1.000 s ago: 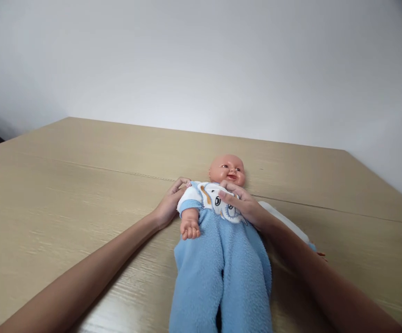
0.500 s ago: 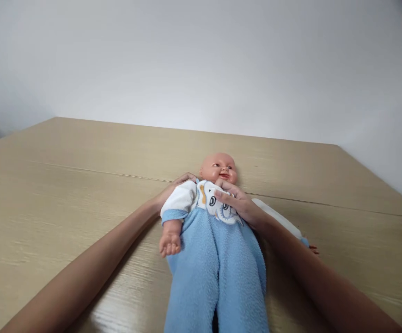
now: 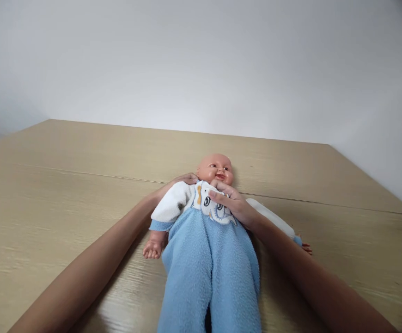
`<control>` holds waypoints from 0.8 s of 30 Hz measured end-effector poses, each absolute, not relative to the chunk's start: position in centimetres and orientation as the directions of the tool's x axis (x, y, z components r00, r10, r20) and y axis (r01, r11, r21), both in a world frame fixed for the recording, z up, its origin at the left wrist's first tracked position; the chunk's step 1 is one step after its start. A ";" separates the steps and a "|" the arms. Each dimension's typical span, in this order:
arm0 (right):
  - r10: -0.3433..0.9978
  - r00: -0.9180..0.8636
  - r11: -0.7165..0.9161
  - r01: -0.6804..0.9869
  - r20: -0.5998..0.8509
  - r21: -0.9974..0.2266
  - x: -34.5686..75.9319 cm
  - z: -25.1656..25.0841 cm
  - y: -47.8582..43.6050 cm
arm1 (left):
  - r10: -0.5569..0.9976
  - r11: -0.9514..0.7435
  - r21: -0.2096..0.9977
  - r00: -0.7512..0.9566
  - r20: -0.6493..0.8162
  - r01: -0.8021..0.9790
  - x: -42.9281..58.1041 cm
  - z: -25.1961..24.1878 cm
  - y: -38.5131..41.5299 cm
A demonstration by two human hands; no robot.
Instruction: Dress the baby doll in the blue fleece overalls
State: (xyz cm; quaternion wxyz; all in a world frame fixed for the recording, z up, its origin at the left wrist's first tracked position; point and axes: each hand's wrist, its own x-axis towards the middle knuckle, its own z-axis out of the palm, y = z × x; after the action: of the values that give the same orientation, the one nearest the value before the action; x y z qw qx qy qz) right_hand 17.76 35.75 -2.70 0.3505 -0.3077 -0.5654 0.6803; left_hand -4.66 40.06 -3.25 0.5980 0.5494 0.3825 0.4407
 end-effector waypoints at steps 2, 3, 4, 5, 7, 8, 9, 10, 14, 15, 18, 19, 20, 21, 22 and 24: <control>0.824 -0.566 -0.114 -0.130 -0.021 -0.985 17.8 -2.8 35.8 | 0.914 0.063 0.992 0.405 -0.012 -0.113 -5.1 -3.1 39.9; 0.823 -0.568 -0.114 -0.130 -0.020 -0.985 17.8 -2.9 35.8 | 0.898 0.100 0.988 0.437 -0.038 -0.120 -5.3 -3.2 39.7; 0.821 -0.570 -0.116 -0.130 -0.021 -0.985 17.8 -2.9 35.8 | 0.890 0.134 0.983 0.451 -0.063 -0.127 -5.6 -3.2 39.6; 0.819 -0.573 -0.119 -0.132 -0.022 -0.984 17.8 -3.0 35.9 | 0.885 0.167 0.977 0.458 -0.089 -0.132 -5.7 -3.3 39.4; 0.817 -0.576 -0.122 -0.139 -0.020 -0.983 17.8 -3.0 35.9 | 0.882 0.206 0.970 0.454 -0.126 -0.131 -5.9 -3.4 39.2; 0.819 -0.574 -0.118 -0.142 -0.016 -0.983 17.8 -3.0 35.9 | 0.881 0.220 0.968 0.452 -0.142 -0.123 -5.9 -3.4 39.1; 0.821 -0.571 -0.112 -0.141 -0.011 -0.984 17.9 -3.0 35.9 | 0.882 0.228 0.968 0.444 -0.158 -0.109 -5.9 -3.3 39.0; 0.824 -0.567 -0.105 -0.138 -0.008 -0.985 17.9 -3.0 35.8 | 0.885 0.233 0.969 0.430 -0.177 -0.083 -6.0 -3.1 38.9; 0.829 -0.560 -0.108 -0.130 -0.017 -0.986 17.8 -2.9 35.8 | 0.914 0.216 0.955 0.303 -0.271 0.203 -6.5 -1.5 38.6; 0.830 -0.558 -0.108 -0.131 -0.017 -0.985 17.7 -2.9 35.8 | 0.921 0.197 0.937 0.272 -0.278 0.288 -6.7 -1.0 38.5; 0.835 -0.550 -0.099 -0.131 -0.011 -0.986 17.6 -2.9 35.8 | 0.925 0.150 0.886 0.253 -0.282 0.438 -7.2 0.2 38.2; 0.836 -0.548 -0.098 -0.131 -0.010 -0.987 17.6 -3.0 35.8 | 0.922 0.141 0.882 0.265 -0.283 0.450 -7.3 0.5 38.1; 0.837 -0.548 -0.097 -0.130 -0.010 -0.987 17.6 -3.0 35.8 | 0.918 0.133 0.881 0.278 -0.282 0.455 -7.3 0.7 38.0; 0.837 -0.547 -0.096 -0.131 -0.009 -0.987 17.6 -3.1 35.8 | 0.918 0.123 0.881 0.286 -0.277 0.457 -7.3 0.8 38.0; 0.839 -0.544 -0.094 -0.134 -0.006 -0.987 17.7 -3.2 35.9 | 0.919 0.114 0.877 0.287 -0.272 0.466 -7.3 0.9 37.9; 0.846 -0.533 -0.090 -0.145 0.001 -0.985 17.7 -3.2 35.8 | 0.918 0.104 0.853 0.280 -0.280 0.512 -7.2 1.1 37.8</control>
State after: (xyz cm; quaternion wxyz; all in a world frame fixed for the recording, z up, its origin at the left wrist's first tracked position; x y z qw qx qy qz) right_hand 17.71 35.80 -3.20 0.3698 -0.3108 -0.5641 0.6697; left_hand -7.22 37.82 1.09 0.4858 0.6358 0.5622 0.2093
